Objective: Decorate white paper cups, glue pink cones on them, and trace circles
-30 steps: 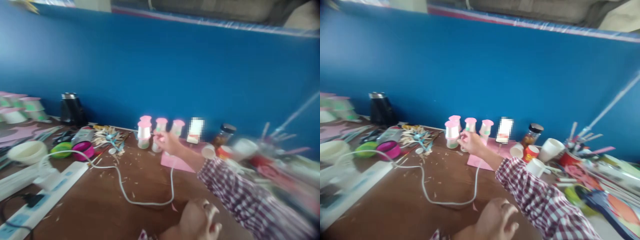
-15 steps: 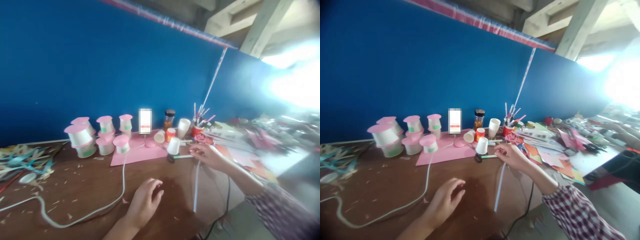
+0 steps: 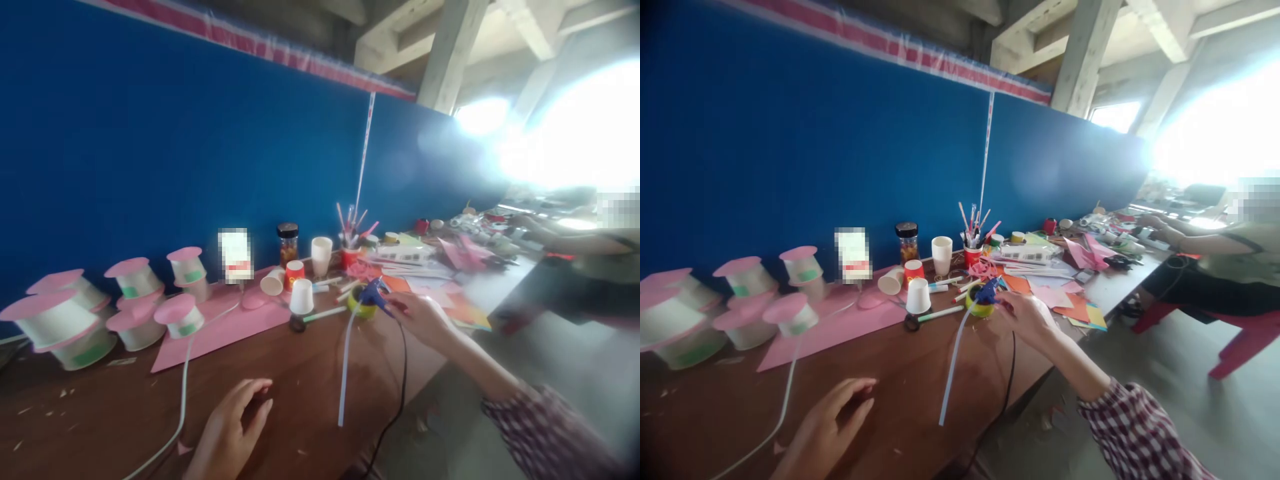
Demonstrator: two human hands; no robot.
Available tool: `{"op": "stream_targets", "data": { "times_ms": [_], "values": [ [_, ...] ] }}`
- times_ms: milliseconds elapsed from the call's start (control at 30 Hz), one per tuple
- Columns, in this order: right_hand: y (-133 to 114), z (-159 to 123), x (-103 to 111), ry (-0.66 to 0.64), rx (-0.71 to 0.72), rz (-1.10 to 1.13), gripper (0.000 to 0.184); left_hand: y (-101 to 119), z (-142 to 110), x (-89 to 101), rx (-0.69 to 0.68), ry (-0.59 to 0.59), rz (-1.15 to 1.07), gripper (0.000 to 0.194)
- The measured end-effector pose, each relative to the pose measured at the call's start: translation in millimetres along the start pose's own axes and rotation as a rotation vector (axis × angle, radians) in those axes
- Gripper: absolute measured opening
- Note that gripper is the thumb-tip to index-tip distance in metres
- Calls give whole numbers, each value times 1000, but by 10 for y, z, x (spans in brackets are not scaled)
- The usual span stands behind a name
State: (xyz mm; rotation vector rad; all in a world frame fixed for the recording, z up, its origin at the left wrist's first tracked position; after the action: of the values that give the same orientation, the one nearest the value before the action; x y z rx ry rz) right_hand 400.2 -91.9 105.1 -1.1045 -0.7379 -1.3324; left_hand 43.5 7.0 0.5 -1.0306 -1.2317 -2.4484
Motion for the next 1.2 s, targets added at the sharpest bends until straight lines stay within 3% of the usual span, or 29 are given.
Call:
{"op": "stream_targets", "data": {
  "times_ms": [133, 300, 467, 667, 767, 900, 1100, 1200],
  "values": [
    [87, -111, -32, 11, -16, 0, 27, 23, 113, -16, 46, -79, 24, 19],
    [-41, -261, -150, -58, 65, -50, 22, 181, 485, -25, 41, -132, 122, 21],
    [-215, -399, -227, -88, 176, -78, 23, 378, 1055, -212, -12, -72, 235, 29],
    [-245, -576, -285, -126, 199, 32, 23, 502, 1612, -555, 118, 36, 283, 64],
    [-203, -658, -313, -127, 189, 58, 22, 515, 1725, -673, 172, 80, 290, 73],
    [-166, -710, -333, -128, 181, 46, 22, 453, 1780, -724, 221, 117, 261, 58],
    [-280, -665, -284, -149, 201, 53, 23, 354, 1795, -684, 222, 99, 66, 52],
    [-291, -536, -215, -91, 193, 32, 24, 299, 1747, -604, 260, 104, -74, 49]
  ]
}}
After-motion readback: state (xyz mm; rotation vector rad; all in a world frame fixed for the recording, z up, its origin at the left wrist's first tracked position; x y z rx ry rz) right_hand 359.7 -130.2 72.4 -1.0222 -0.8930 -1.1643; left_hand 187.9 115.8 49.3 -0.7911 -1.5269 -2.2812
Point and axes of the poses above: each hand's wrist, its own z-axis towards the middle knuckle, its own x-axis out of the back of the hand, y = z × x, the point moved 6 cm from there along z, towards the middle knuckle, and after that the axes turned 9 degrees about x, right-handed, at the moved point
